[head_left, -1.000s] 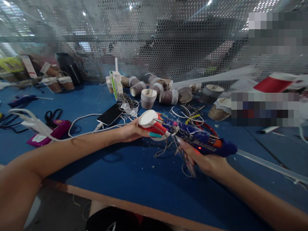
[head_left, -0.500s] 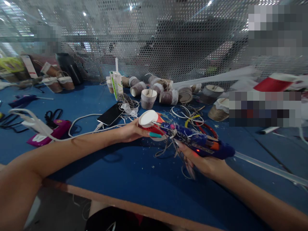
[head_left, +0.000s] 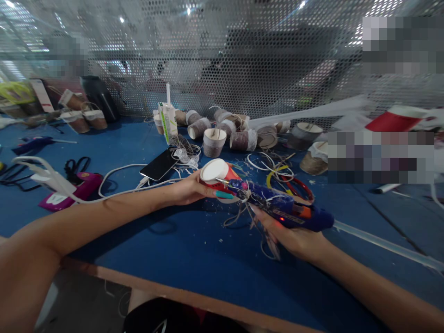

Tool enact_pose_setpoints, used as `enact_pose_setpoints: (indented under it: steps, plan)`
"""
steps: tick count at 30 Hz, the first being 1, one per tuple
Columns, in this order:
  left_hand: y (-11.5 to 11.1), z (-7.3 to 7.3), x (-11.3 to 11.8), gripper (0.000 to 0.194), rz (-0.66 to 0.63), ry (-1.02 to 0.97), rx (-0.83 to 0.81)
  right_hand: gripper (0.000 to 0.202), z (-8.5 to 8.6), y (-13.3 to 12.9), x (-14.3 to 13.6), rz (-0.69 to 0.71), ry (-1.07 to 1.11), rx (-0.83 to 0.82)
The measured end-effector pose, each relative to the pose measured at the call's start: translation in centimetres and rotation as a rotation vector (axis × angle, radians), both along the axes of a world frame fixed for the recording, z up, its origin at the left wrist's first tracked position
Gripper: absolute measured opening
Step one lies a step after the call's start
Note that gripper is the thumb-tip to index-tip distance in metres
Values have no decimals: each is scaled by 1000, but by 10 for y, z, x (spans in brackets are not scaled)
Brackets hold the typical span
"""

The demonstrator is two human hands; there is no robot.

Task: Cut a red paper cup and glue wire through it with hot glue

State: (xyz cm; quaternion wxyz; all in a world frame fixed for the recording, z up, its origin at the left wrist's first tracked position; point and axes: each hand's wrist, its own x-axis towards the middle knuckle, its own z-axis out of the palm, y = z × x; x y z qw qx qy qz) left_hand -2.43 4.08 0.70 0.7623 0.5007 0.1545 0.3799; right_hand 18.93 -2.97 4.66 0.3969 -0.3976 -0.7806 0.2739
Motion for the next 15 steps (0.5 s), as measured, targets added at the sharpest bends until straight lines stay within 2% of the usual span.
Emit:
enact_pose_setpoints:
  steps: [3, 10, 12, 15]
  plan:
    - [0, 0, 0, 85, -3, -7, 8, 45, 3, -1, -2, 42, 15, 6]
    - [2, -4, -1, 82, 5, -4, 35, 26, -4, 3, 5, -17, -11, 63]
    - [2, -5, -1, 81, 3, -30, 43, 29, -6, 3, 7, -28, 1, 65]
    - [1, -4, -1, 79, -21, -62, 24, 45, -7, 3, 6, -39, 0, 41]
